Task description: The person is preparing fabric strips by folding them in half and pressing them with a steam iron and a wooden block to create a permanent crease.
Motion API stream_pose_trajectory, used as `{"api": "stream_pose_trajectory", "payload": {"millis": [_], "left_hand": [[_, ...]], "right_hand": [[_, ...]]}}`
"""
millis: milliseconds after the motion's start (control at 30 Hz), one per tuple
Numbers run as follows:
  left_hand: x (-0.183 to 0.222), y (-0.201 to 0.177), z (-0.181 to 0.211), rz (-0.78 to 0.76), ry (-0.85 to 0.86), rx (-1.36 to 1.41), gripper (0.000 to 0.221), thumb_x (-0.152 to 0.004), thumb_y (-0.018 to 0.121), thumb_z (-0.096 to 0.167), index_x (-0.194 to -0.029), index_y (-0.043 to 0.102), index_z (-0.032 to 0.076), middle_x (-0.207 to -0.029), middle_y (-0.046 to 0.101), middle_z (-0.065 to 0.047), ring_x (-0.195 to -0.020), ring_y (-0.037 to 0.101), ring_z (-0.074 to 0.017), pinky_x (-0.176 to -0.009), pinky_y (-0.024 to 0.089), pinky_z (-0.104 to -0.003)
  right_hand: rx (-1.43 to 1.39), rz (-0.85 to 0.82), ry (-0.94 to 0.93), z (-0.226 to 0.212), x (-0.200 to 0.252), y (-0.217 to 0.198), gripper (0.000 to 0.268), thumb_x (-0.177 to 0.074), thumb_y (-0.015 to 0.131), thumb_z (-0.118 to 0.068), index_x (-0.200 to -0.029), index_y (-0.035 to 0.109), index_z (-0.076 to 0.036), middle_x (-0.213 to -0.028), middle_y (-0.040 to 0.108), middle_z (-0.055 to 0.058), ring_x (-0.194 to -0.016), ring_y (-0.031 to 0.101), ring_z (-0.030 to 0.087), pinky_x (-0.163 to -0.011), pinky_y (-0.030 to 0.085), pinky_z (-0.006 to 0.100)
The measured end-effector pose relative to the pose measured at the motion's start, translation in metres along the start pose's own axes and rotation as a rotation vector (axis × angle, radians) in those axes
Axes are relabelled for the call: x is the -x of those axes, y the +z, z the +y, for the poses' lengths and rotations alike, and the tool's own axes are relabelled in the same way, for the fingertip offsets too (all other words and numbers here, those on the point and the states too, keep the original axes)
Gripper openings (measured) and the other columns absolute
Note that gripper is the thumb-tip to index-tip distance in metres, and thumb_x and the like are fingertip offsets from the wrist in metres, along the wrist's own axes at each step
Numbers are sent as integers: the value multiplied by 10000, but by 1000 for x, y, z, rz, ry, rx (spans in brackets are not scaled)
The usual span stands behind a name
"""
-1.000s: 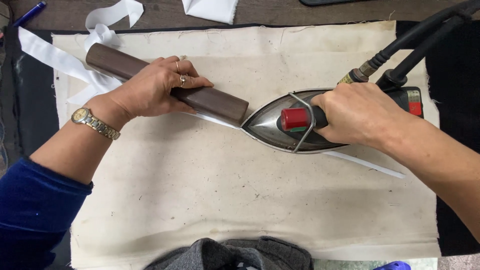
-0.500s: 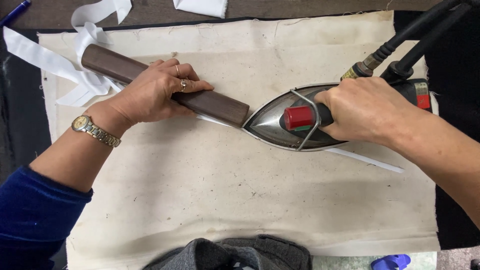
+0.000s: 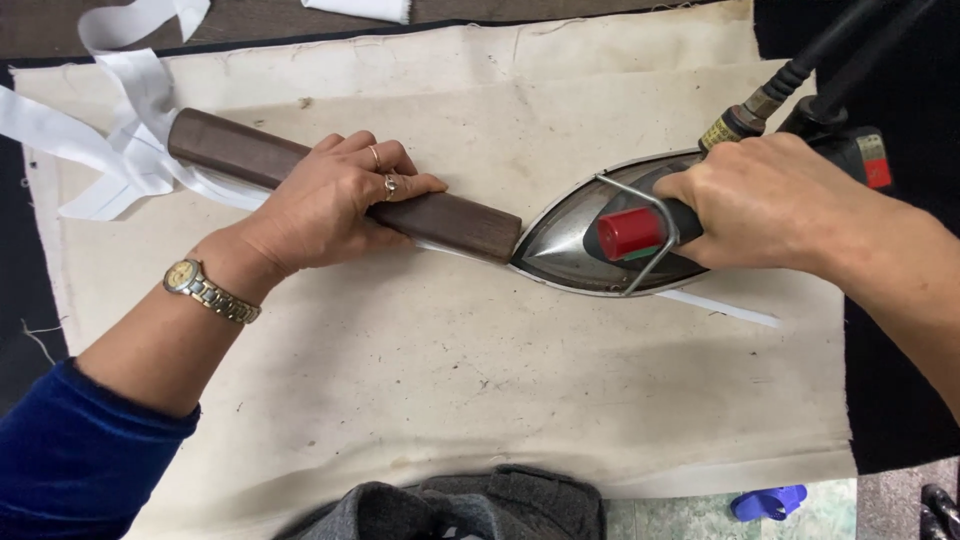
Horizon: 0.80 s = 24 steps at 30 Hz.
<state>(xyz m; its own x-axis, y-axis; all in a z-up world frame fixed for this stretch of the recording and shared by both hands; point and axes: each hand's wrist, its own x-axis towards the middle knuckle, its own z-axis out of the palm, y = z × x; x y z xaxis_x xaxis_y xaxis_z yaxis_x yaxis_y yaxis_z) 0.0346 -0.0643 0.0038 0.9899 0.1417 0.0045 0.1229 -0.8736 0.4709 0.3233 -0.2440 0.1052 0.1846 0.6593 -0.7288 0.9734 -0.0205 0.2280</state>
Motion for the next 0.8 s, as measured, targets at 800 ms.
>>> {"api": "stream_pose_trajectory", "payload": {"millis": [800], "left_hand": [[-28, 27, 45, 15, -26, -54, 654, -680, 793, 316, -1302, 610, 233, -1022, 576, 10, -861, 506, -229, -724, 387, -374]], "right_hand": [[109, -8, 30, 47, 9, 42, 95, -761, 577, -414, -804, 612, -336, -565, 634, -79, -590, 630, 154, -598, 513, 298]]}}
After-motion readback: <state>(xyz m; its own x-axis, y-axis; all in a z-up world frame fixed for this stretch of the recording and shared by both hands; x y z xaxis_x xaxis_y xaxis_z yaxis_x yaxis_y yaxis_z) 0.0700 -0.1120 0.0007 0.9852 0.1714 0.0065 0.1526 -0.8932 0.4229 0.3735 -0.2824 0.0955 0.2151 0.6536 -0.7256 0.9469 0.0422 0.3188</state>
